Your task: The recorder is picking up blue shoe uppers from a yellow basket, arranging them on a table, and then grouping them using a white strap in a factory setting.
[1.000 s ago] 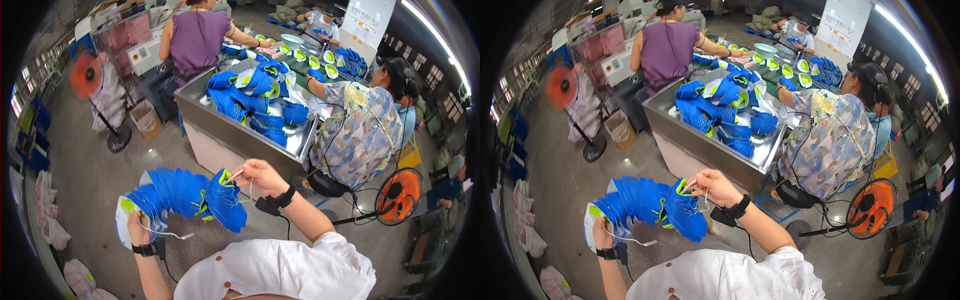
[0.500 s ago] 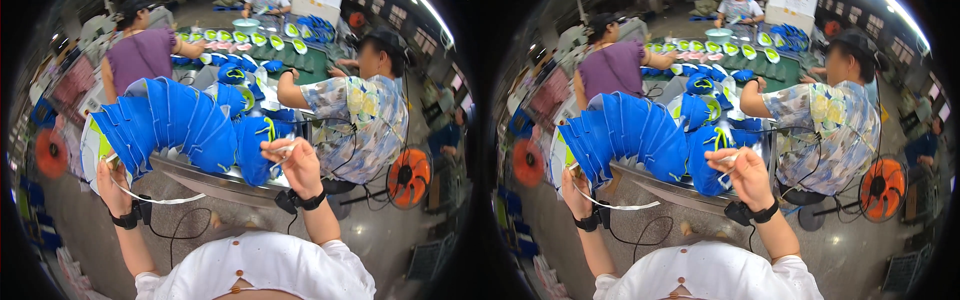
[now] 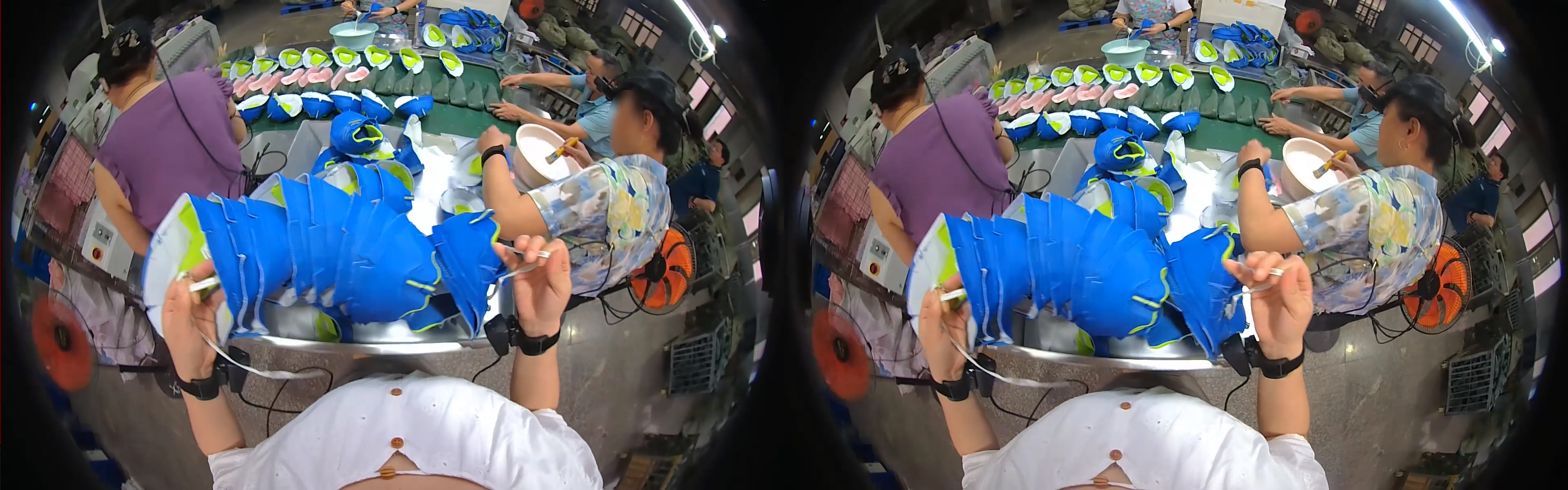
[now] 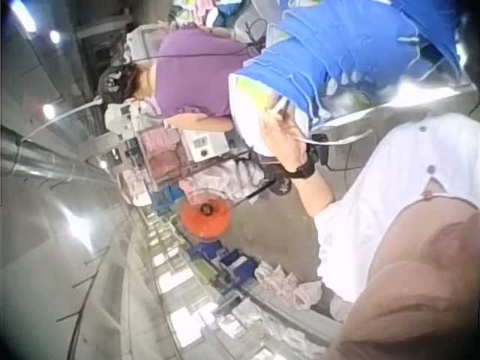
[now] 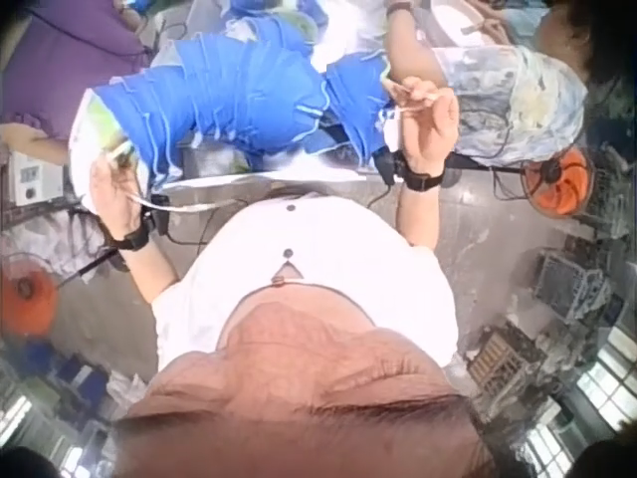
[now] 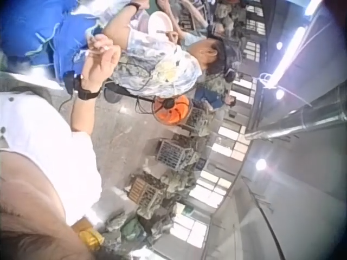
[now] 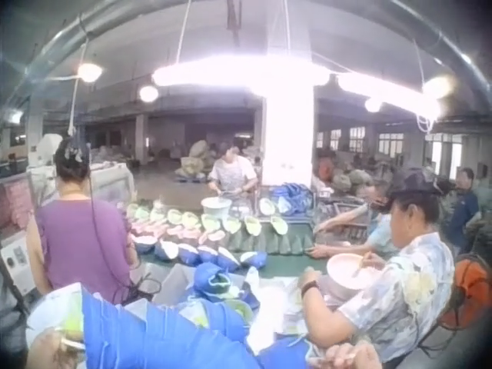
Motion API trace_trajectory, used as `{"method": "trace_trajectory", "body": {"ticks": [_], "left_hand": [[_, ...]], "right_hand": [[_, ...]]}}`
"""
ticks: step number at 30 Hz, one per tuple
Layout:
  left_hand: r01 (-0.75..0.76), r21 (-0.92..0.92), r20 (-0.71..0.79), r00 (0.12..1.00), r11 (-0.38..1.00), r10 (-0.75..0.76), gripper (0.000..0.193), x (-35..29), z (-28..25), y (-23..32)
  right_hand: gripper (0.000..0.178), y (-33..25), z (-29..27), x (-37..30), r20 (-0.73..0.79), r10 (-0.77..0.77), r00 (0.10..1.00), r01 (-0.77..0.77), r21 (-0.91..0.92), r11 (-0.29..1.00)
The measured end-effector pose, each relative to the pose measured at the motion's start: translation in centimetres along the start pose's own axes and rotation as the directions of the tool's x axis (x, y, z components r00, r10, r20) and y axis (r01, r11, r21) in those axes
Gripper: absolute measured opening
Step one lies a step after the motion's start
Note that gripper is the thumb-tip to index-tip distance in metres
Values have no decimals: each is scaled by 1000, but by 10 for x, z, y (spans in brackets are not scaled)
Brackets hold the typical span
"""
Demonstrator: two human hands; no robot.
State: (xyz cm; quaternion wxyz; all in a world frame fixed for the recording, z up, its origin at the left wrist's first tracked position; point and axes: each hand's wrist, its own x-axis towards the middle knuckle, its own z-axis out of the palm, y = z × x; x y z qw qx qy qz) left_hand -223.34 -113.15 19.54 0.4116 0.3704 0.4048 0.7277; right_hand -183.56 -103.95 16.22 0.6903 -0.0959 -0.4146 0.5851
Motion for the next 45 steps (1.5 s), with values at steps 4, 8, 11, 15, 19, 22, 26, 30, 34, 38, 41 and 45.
{"method": "trace_trajectory", "body": {"ticks": [4,8,11,15,19,22,26,30,34,38,41,45], "left_hand": [[376,28,145,915,926,-376,23,47,3,-54],[465,399,299,749,791,-591,32,77,8,-157],[157,436,424,833,886,-357,47,89,34,-160],[-453,713,657,698,535,-284,73,96,36,-134],[-630,773,607,698,76,-379,77,75,24,-119],[-606,794,580,732,46,-357,81,58,4,-135],[-445,874,485,780,195,-395,77,51,10,-151],[-122,837,413,781,534,-469,76,87,-19,-154],[-386,853,472,859,352,-201,73,73,-20,-137],[-111,596,160,987,795,18,51,50,-8,-124],[-22,653,375,878,757,-298,44,62,-21,-111],[-229,810,405,884,540,-232,51,76,-18,-101]], "right_hand": [[24,16,-18,15,-95,-53,994,-7,-546,837],[10,45,-59,11,81,236,968,177,-889,-422],[9,56,-79,3,-26,102,994,6,-953,-304],[8,53,-69,9,-110,9,994,-95,-897,-432],[8,39,-83,3,-241,0,970,-235,-947,-219],[9,55,-97,7,-188,46,981,-183,-978,-104],[10,99,-124,60,-37,115,993,-16,-983,-184],[11,116,-168,98,-87,309,947,11,-954,-300],[14,86,-134,98,-152,144,978,-99,-942,-322],[18,32,-86,117,-368,127,921,-389,-863,322],[18,2,-70,140,-330,80,940,-286,-643,710],[16,-25,-53,158,-248,-119,961,-47,-575,817]]}}
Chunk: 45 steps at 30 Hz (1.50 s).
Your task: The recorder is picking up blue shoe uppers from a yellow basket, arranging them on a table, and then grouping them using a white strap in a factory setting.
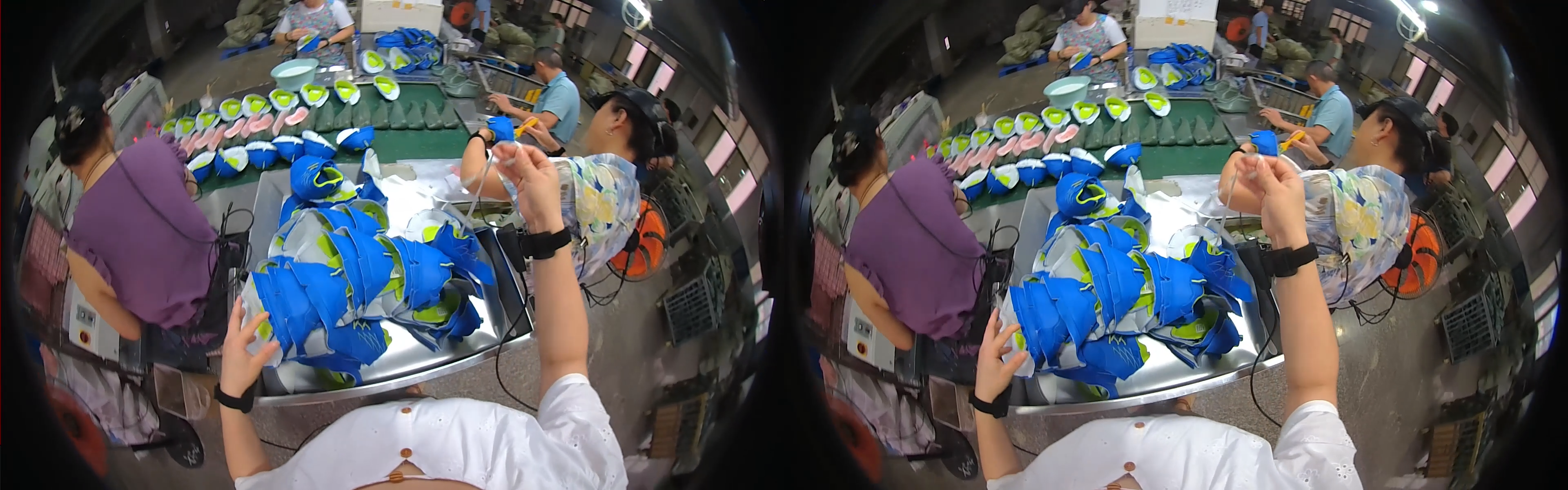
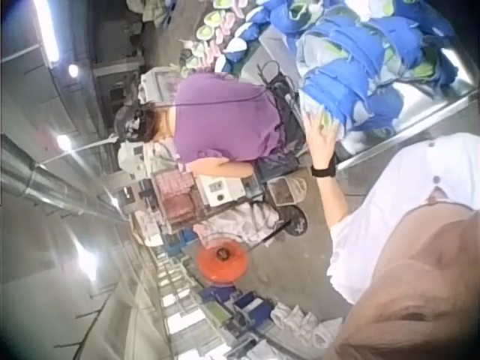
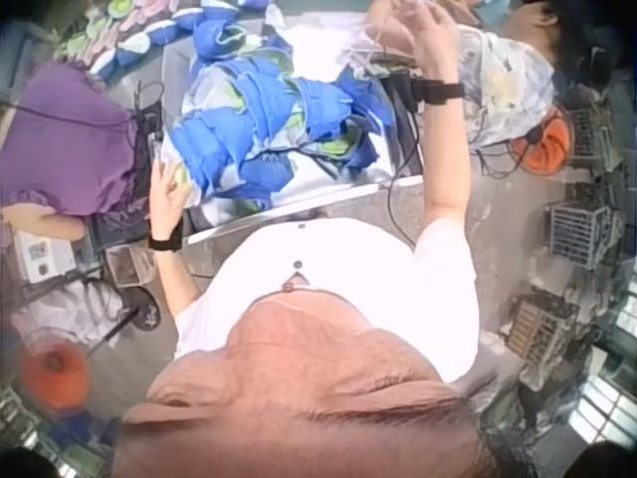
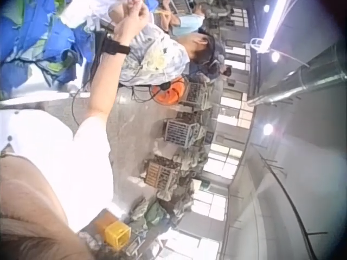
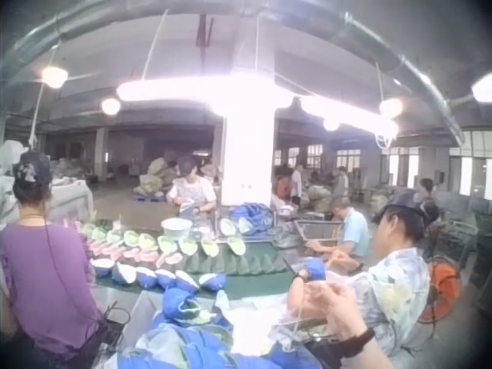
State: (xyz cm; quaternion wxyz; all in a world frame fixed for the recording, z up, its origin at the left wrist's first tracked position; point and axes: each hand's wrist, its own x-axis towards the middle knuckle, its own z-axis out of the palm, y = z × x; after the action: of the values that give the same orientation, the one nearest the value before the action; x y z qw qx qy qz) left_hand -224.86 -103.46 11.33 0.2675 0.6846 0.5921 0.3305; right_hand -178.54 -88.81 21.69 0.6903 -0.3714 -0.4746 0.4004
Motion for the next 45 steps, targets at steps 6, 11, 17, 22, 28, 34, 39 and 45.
{"method": "trace_trajectory", "body": {"ticks": [6,11,17,22,28,34,39,45], "left_hand": [[18,-121,232,973,992,11,75,7,25,-12],[-117,72,142,984,991,106,73,2,51,-31],[-209,162,13,978,964,210,75,-6,69,-32],[-129,374,-226,948,919,225,72,-43,75,1],[-502,178,-131,840,846,526,53,-105,154,171],[-461,-695,405,383,552,830,59,-195,296,338],[-276,-747,658,-173,605,733,35,-254,421,398],[-262,-561,818,-30,785,574,22,-250,538,398]], "right_hand": [[14,-105,69,-47,92,-825,558,827,-144,544],[21,-205,41,-105,127,-988,90,973,-223,60],[25,-293,-15,-200,111,-949,-296,860,-400,-316],[31,-348,-87,-307,208,-926,-314,748,-547,-376],[37,-343,-153,-470,-93,-995,-35,802,-597,28],[8,-277,-212,-504,-99,-372,923,232,-629,742],[12,-232,-262,-547,-58,63,996,-85,-777,624],[11,-259,-383,-605,-681,-39,731,-435,-508,743]]}}
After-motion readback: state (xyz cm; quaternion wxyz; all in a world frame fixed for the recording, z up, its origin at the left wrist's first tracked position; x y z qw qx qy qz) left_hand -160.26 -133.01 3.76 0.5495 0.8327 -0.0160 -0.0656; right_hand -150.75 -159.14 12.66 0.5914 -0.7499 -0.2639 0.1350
